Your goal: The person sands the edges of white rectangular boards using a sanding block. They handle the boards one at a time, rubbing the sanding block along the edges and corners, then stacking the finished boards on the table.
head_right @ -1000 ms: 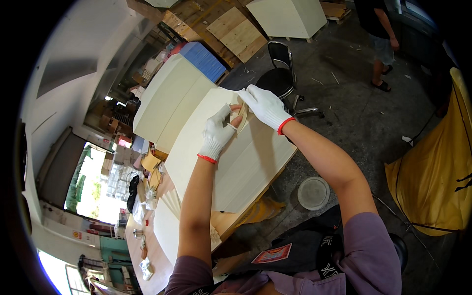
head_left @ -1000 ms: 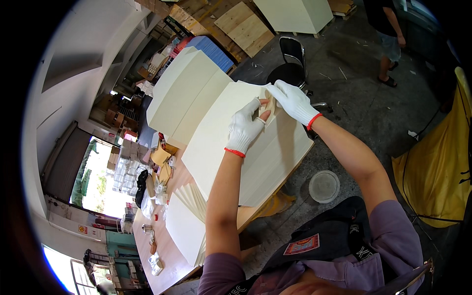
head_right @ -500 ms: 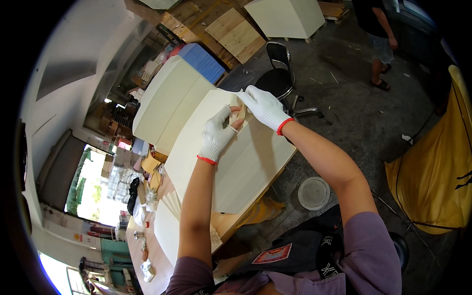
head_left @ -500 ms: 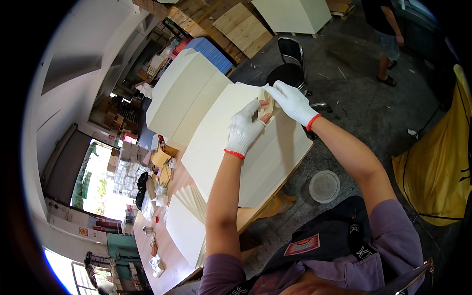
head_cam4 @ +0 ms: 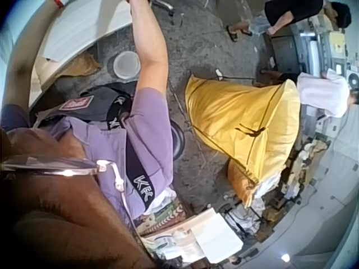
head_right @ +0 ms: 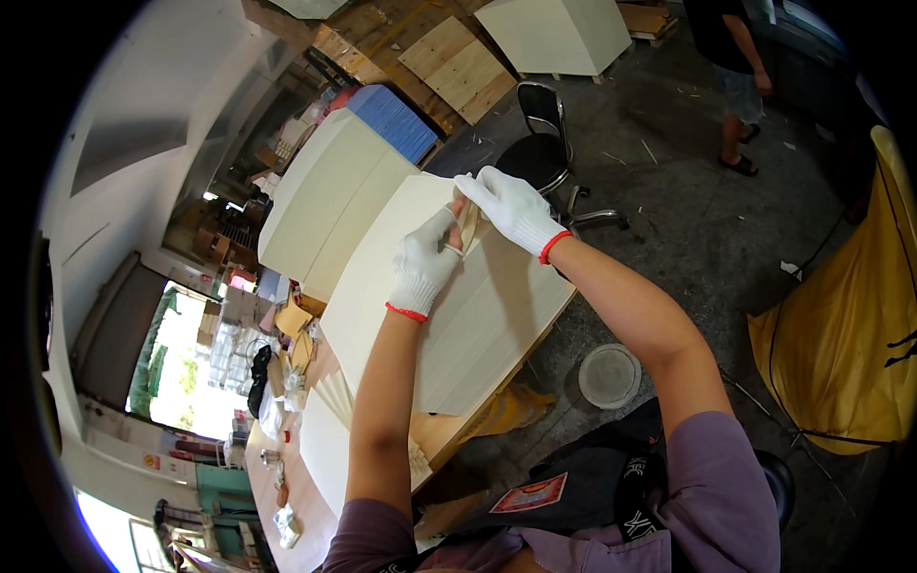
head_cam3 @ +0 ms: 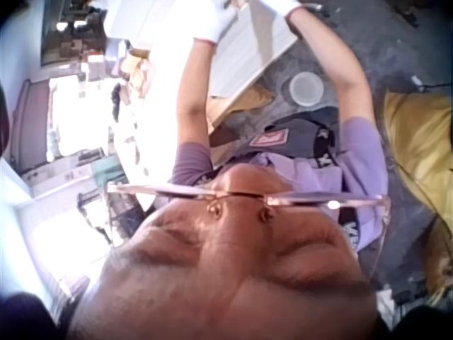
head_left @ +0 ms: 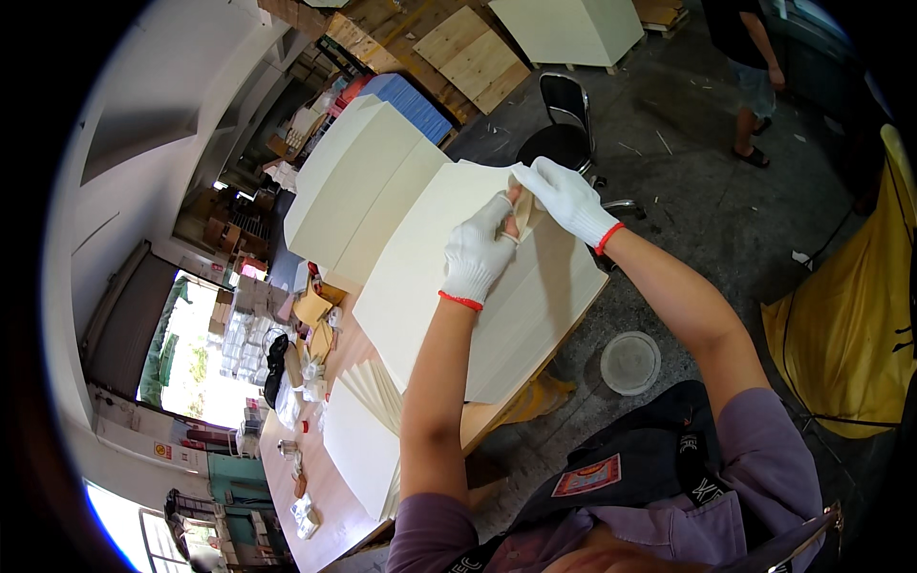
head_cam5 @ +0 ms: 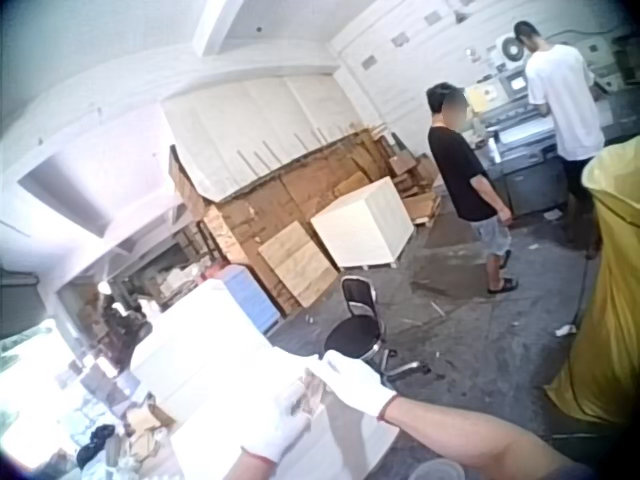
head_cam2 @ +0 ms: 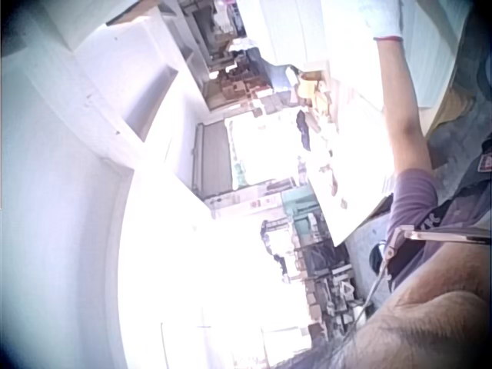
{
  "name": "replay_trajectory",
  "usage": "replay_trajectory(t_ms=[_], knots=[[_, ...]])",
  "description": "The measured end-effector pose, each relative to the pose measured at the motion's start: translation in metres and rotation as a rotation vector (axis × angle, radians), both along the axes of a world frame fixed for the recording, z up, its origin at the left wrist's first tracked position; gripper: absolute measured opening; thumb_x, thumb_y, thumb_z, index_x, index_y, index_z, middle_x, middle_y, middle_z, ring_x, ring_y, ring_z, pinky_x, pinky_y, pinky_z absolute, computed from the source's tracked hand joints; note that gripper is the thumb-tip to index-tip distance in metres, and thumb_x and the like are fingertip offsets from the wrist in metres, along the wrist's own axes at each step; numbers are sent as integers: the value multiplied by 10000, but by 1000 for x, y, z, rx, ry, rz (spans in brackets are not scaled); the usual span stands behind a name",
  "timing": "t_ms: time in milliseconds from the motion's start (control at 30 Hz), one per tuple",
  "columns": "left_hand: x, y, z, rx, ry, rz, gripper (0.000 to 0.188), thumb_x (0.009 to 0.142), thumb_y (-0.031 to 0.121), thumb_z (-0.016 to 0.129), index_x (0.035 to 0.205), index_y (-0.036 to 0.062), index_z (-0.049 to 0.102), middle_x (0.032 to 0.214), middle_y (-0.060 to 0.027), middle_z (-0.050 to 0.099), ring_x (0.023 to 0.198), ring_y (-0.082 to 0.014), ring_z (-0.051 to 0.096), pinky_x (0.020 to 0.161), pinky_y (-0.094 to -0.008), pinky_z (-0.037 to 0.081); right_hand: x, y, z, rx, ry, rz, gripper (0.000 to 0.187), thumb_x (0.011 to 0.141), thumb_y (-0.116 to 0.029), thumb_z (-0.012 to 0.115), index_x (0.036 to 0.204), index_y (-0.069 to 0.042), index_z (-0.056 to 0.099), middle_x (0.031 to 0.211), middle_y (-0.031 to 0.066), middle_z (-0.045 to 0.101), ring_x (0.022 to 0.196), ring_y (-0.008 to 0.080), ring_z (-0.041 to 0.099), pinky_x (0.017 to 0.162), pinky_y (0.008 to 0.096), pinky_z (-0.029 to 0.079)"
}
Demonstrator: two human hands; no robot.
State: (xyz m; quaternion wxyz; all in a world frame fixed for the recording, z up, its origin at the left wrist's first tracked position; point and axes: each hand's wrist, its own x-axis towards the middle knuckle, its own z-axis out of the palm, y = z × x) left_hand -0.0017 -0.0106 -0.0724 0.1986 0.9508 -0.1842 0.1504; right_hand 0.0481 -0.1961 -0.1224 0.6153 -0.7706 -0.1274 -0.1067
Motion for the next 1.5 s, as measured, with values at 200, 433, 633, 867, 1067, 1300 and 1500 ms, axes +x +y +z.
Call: replay_trajectory(t_ms=[200, 433, 633, 867, 1067, 1300, 1500], knots=[[4, 2, -5, -56, -24, 26, 629, 1022, 180, 603, 1622, 276, 437, 1117, -177, 771, 998, -389, 751, 878, -453, 574, 6, 0, -12, -6, -53, 0, 454, 1073, -491, 525, 1011, -47, 590, 876, 166, 686, 861, 369, 682, 792, 446, 507], [27, -6, 3, 178, 38, 116, 550, 1010, 329, 632, 1542, 248, 518, 1160, -207, 757, 1043, -429, 730, 908, -499, 569, 9, 4, -19, 14, -58, 10, 427, 1078, -473, 530, 1006, -56, 588, 859, 146, 694, 837, 332, 687, 773, 436, 506], [16, -3, 1, 123, 54, 33, 530, 970, 366, 721, 1468, 220, 612, 1221, -196, 742, 1136, -394, 712, 973, -459, 553, 8, 1, -21, 181, -60, 78, 415, 1093, -461, 565, 1030, -58, 640, 799, -6, 612, 721, 96, 547, 696, 297, 459], [6, 4, 1, -149, 155, 14, 532, 972, 244, 749, 1479, 153, 615, 1350, -198, 715, 1259, -336, 688, 1053, -399, 526, -2, -34, -7, -350, -47, -139, 598, 1034, -651, 526, 998, -73, 675, 911, 149, 725, 861, 340, 712, 760, 447, 524], [10, 7, 0, -83, 150, -7, 515, 956, 266, 757, 1449, 180, 639, 1341, -215, 714, 1290, -359, 669, 1085, -411, 512, 4, -46, 6, -523, -77, 9, 689, 1028, -720, 437, 958, -82, 687, 880, 192, 726, 869, 381, 714, 775, 475, 524], [4, 1, 13, -246, 323, 55, 395, 1005, 91, 662, 1400, 91, 664, 1324, -161, 728, 1247, -268, 700, 980, -341, 547, 7, -43, 4, -764, -233, 5, 564, 1039, -593, 481, 953, -84, 709, 852, 165, 738, 795, 362, 728, 707, 485, 544], [16, 13, -7, -170, 171, 6, 404, 990, 54, 627, 1384, 128, 678, 1292, -133, 750, 1200, -275, 717, 975, -352, 543, 14, -35, 14, -741, -529, 43, 497, 1046, -536, 496, 1021, -98, 729, 935, 165, 753, 876, 366, 730, 755, 471, 550]])
